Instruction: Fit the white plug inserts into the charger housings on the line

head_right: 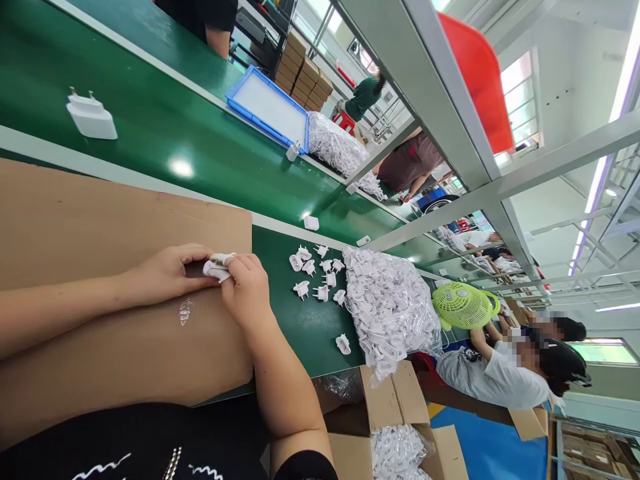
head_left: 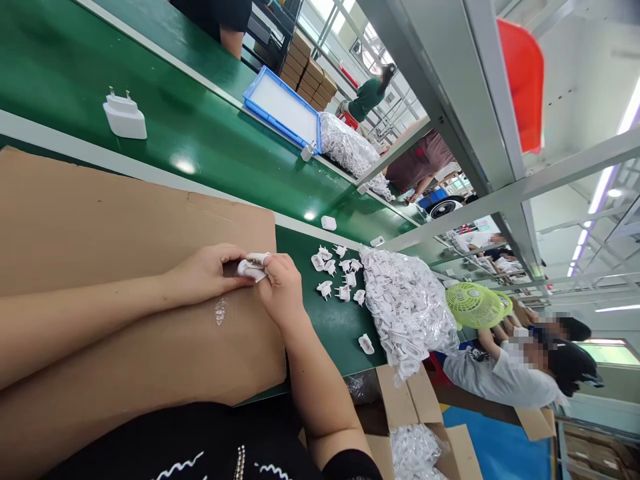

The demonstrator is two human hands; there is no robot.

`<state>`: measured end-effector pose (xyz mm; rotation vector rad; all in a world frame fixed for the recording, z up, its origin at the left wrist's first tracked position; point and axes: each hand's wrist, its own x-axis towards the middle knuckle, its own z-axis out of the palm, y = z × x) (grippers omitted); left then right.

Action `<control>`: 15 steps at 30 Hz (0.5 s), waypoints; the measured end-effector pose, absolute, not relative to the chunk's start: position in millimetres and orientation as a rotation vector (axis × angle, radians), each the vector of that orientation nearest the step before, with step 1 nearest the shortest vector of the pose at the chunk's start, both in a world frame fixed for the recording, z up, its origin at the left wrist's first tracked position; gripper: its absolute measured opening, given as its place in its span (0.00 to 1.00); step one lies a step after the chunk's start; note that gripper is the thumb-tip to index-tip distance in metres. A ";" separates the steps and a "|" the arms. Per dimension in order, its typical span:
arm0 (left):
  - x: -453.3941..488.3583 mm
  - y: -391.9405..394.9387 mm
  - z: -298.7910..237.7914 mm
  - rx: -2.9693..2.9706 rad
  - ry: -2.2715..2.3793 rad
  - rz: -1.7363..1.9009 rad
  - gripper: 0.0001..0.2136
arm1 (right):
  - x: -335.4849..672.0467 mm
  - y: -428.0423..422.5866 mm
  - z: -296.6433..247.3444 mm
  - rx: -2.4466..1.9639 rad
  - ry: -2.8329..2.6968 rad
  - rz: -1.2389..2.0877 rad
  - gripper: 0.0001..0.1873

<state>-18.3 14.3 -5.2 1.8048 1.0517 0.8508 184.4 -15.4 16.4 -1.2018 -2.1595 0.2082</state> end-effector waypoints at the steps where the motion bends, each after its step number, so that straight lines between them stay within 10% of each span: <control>1: -18.4 14.7 -4.5 1.809 1.051 0.847 0.25 | 183.2 -15.4 17.2 -1.207 -2.186 0.186 0.12; 15: -24.2 -5.5 -11.8 2.217 1.184 0.868 0.22 | 170.2 -17.5 13.8 -1.494 -2.104 0.235 0.11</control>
